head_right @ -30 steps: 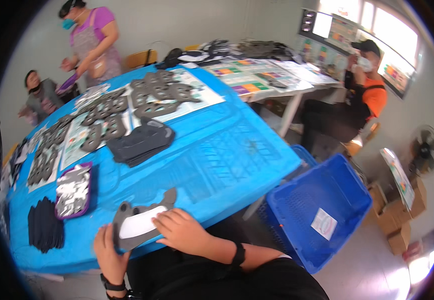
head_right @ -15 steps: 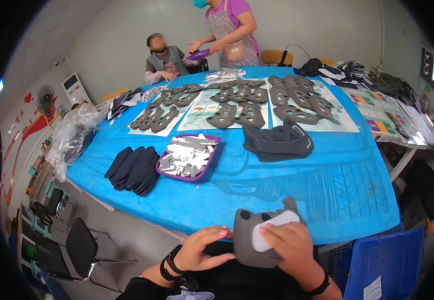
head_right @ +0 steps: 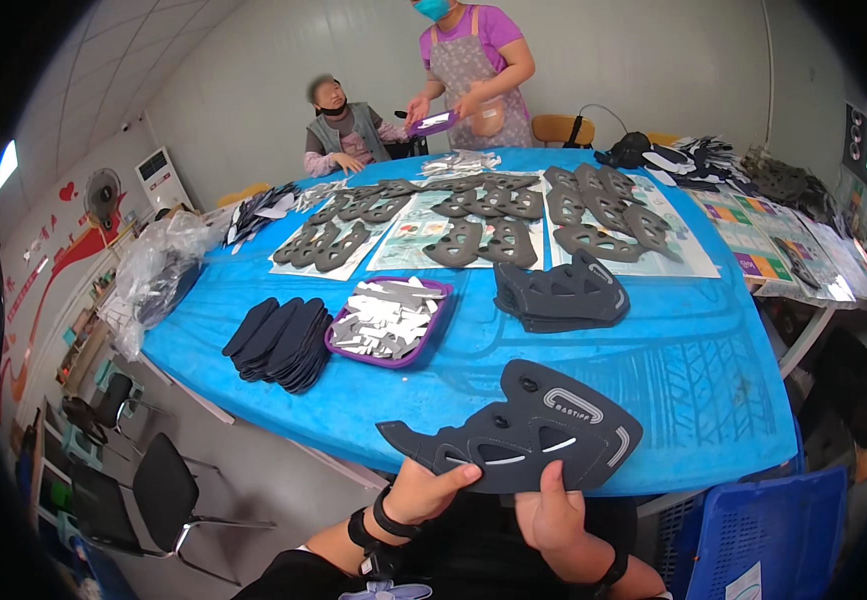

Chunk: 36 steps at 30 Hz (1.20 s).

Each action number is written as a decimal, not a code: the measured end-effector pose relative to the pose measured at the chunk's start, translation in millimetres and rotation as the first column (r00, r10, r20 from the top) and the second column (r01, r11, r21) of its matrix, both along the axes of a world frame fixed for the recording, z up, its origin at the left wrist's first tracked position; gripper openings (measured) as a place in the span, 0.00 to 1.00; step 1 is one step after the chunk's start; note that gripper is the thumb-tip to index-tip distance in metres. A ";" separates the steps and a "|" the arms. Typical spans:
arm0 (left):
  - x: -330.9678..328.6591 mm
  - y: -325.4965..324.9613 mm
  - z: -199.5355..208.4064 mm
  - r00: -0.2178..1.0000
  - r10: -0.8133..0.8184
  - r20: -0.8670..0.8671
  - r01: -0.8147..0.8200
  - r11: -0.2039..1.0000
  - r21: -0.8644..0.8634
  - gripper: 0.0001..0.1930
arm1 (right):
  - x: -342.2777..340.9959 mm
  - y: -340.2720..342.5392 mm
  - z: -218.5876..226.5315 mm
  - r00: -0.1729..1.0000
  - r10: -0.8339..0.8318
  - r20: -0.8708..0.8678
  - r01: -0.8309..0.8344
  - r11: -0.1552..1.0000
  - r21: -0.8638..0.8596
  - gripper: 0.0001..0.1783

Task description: Manually assembling and aligning pre-cut shoe components on a workbench.

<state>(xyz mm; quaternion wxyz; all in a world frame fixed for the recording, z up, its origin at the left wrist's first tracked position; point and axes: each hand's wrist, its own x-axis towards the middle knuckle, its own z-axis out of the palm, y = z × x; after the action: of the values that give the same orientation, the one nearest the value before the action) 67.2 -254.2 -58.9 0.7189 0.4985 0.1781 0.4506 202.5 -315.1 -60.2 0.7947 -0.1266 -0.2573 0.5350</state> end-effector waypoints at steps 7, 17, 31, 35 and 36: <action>-27.0 1.8 11.1 0.989 0.048 -0.137 -0.042 0.998 0.046 0.14 | 46.3 -11.1 8.2 0.796 -0.186 0.576 0.236 0.972 -0.012 0.19; -36.9 -0.6 11.9 0.967 0.071 -0.243 -0.060 0.997 0.052 0.12 | 50.7 -9.8 -9.6 0.886 -0.061 0.460 0.122 0.987 -0.105 0.22; -34.6 0.2 9.4 0.979 0.188 -0.075 -0.196 0.973 -0.122 0.08 | 55.9 -14.0 0.3 0.820 0.124 0.558 0.080 0.941 -0.327 0.09; -39.3 -0.2 11.9 0.953 0.074 -0.294 -0.054 0.996 0.075 0.07 | 63.9 -16.1 -2.4 0.721 0.182 0.668 0.063 0.943 -0.326 0.10; -39.0 -1.0 12.1 0.944 0.032 -0.329 0.004 0.994 0.108 0.07 | 64.6 -17.1 -0.4 0.674 0.210 0.708 0.075 0.935 -0.348 0.10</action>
<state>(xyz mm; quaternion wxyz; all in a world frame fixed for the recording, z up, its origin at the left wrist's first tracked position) 28.3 -255.1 -46.8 0.6479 0.6033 0.2751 0.3748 267.1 -332.2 -60.5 0.5675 -0.4596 -0.4604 0.5047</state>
